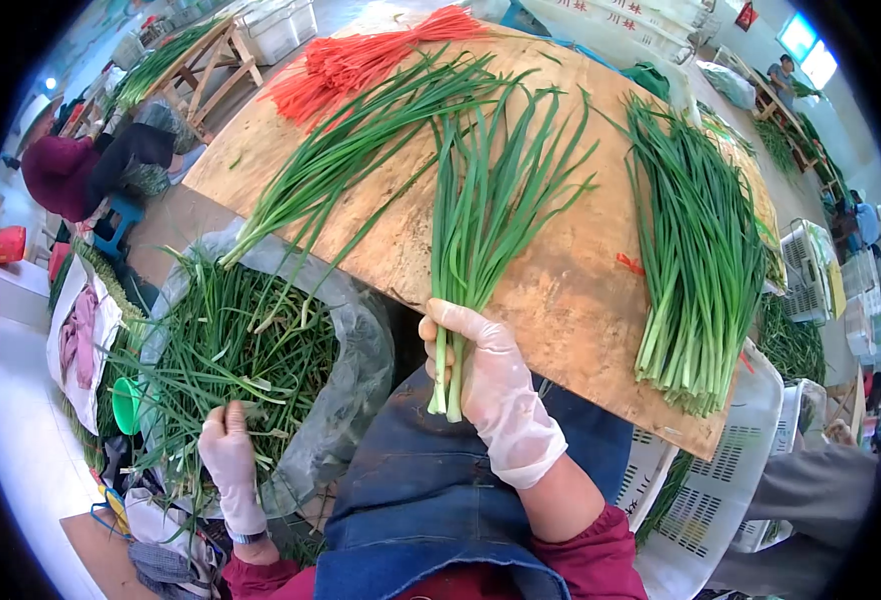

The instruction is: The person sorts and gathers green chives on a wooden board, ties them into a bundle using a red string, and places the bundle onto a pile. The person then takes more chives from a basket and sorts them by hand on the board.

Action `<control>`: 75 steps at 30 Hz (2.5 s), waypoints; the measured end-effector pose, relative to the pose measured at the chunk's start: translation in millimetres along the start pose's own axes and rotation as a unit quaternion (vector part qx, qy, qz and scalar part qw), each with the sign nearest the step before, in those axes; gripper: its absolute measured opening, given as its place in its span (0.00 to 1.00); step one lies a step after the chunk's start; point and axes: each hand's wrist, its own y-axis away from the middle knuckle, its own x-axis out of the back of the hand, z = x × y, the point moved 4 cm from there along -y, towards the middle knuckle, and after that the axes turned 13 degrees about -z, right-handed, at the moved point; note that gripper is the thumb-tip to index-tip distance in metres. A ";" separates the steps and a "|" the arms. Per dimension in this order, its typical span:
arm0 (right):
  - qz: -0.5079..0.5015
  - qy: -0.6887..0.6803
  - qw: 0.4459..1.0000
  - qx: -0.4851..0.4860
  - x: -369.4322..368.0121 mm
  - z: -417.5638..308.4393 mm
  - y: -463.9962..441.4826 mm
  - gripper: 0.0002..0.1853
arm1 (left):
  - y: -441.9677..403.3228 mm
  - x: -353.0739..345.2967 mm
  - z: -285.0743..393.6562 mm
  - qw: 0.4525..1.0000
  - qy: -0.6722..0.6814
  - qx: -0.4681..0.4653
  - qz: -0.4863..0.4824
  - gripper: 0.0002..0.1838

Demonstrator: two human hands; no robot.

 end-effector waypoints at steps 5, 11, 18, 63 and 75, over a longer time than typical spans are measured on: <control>0.043 0.014 0.999 -0.011 -1.2 -1.1 4.4 0.08 | -5.6 -3.9 98.2 0.964 0.000 -0.252 0.079 0.20; 0.021 -0.002 0.999 -0.031 1.4 -3.6 2.5 0.07 | -69.8 -48.6 148.6 0.963 -0.157 -0.202 0.086 0.39; -0.042 -0.076 0.996 -0.022 1.8 -8.3 0.1 0.08 | -73.8 -48.8 97.9 0.955 0.041 -0.294 0.009 0.12; 0.098 0.178 0.979 -0.014 -23.3 15.1 -10.4 0.09 | 9.5 -21.7 166.2 0.928 -0.007 -0.373 0.003 0.18; 0.067 0.130 0.988 -0.049 -12.9 28.5 -20.5 0.09 | -4.7 -42.1 148.0 0.758 0.512 0.078 -0.397 0.11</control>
